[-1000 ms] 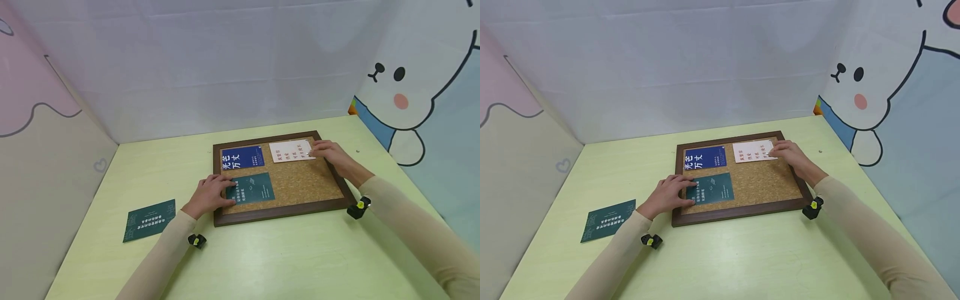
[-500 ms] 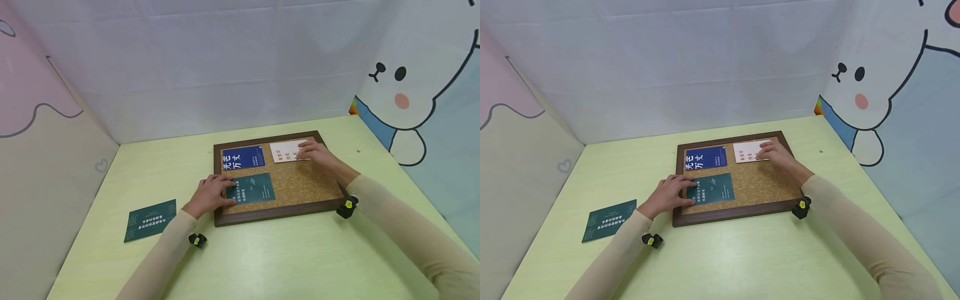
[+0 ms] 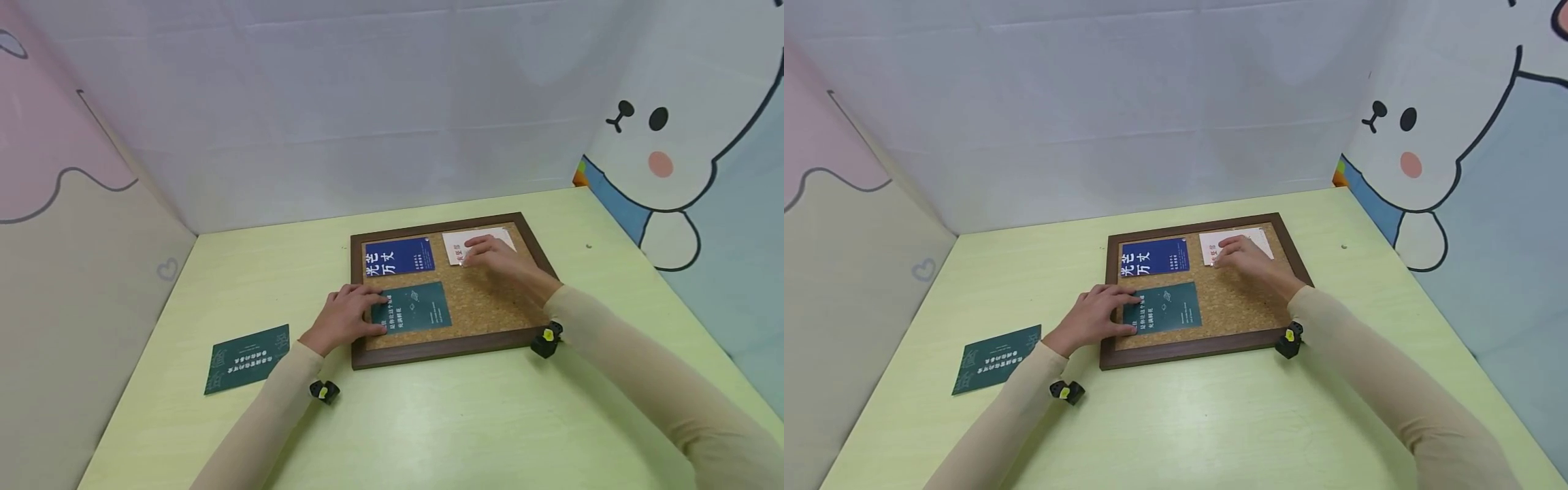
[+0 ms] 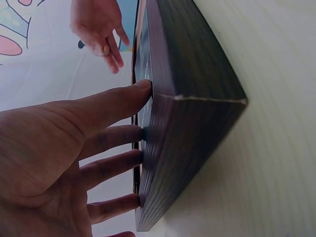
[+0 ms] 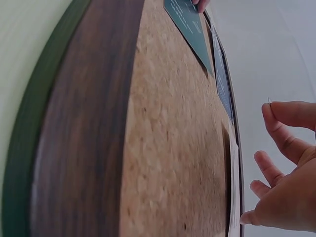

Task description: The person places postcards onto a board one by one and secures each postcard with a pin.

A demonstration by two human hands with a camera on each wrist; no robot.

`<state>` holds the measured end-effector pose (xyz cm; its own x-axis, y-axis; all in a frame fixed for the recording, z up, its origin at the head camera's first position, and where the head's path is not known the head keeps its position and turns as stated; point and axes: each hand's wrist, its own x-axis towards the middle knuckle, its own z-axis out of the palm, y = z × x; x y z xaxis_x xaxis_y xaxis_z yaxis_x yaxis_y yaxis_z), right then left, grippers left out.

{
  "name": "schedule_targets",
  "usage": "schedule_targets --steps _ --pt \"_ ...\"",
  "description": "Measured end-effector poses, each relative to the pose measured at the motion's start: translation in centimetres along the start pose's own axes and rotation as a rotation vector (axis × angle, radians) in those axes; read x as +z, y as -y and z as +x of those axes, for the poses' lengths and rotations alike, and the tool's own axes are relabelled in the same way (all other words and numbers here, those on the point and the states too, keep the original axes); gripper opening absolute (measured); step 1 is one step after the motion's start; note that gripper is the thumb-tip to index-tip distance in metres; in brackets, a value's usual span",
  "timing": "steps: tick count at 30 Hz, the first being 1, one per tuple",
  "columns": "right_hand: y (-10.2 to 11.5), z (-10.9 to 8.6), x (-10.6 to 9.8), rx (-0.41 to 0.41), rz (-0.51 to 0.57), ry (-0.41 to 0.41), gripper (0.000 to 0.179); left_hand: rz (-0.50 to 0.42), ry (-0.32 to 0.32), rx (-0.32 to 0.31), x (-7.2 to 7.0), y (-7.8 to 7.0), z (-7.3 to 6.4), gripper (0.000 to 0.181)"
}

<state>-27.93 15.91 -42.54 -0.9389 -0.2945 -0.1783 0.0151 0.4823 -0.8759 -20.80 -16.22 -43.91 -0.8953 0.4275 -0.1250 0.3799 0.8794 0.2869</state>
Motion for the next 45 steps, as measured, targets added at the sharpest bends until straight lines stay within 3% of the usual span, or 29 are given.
schedule_targets --steps 12,18,34,45 --pt "0.5 1.6 3.1 0.023 -0.085 0.023 0.02 0.005 -0.002 0.005 0.1 0.1 0.1 0.061" --pt "0.6 1.7 4.1 -0.027 -0.202 0.017 0.017 -0.002 -0.004 0.012 -0.1 0.0 0.0 0.061" --pt "0.9 1.9 5.1 -0.05 -0.505 -0.01 0.018 0.011 0.002 0.007 -0.2 -0.1 0.2 0.061" --pt "1.1 1.9 5.0 -0.104 -0.533 0.016 0.017 0.009 0.006 0.001 -0.1 0.0 0.0 0.061"
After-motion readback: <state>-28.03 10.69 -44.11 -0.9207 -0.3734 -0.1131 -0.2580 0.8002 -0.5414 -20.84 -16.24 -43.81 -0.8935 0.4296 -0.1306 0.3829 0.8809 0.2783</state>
